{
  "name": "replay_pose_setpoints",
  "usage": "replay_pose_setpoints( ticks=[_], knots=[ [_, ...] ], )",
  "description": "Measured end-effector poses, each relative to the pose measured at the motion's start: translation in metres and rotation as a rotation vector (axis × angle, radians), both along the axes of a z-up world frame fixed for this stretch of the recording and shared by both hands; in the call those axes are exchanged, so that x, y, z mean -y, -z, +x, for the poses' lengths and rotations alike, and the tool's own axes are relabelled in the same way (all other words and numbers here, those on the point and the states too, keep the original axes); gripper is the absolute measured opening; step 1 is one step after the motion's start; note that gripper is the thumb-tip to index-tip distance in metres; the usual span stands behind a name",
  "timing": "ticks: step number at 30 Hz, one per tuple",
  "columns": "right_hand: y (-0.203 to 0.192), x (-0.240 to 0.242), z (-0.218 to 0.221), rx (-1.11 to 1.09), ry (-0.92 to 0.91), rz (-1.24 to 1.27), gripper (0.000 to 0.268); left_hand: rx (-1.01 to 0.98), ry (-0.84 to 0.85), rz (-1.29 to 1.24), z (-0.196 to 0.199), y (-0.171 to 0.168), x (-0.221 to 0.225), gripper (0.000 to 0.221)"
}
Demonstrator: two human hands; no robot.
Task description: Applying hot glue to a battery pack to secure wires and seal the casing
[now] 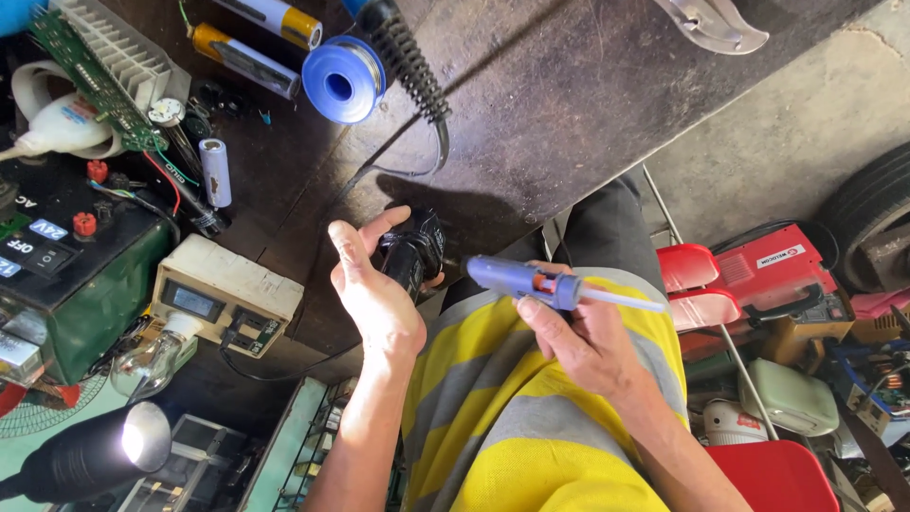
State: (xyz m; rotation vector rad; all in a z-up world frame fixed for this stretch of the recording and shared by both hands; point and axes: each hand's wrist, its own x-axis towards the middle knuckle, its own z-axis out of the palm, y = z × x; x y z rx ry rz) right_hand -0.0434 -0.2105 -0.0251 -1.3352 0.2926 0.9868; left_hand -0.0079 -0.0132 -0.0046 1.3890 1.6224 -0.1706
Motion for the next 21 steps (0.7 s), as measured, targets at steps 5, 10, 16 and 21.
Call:
replay_pose_setpoints(
  ticks=[5, 10, 16, 21],
  knots=[
    [-0.001, -0.012, 0.015, 0.138, 0.023, -0.029, 0.026, 0.005, -0.017, 0.002, -0.002, 0.000, 0.002, 0.068],
    [-0.005, -0.025, 0.028, 0.259, -0.023, -0.040, 0.030, 0.006, -0.040, 0.003, -0.005, 0.004, 0.001, 0.068],
    [-0.009, -0.026, 0.016, 0.361, -0.086, -0.086, 0.034, -0.009, 0.011, 0.041, -0.001, 0.003, -0.001, 0.066],
    [-0.006, -0.021, -0.005, 0.387, -0.110, -0.114, 0.036, 0.014, -0.021, 0.029, -0.004, 0.004, 0.002, 0.064]
  ],
)
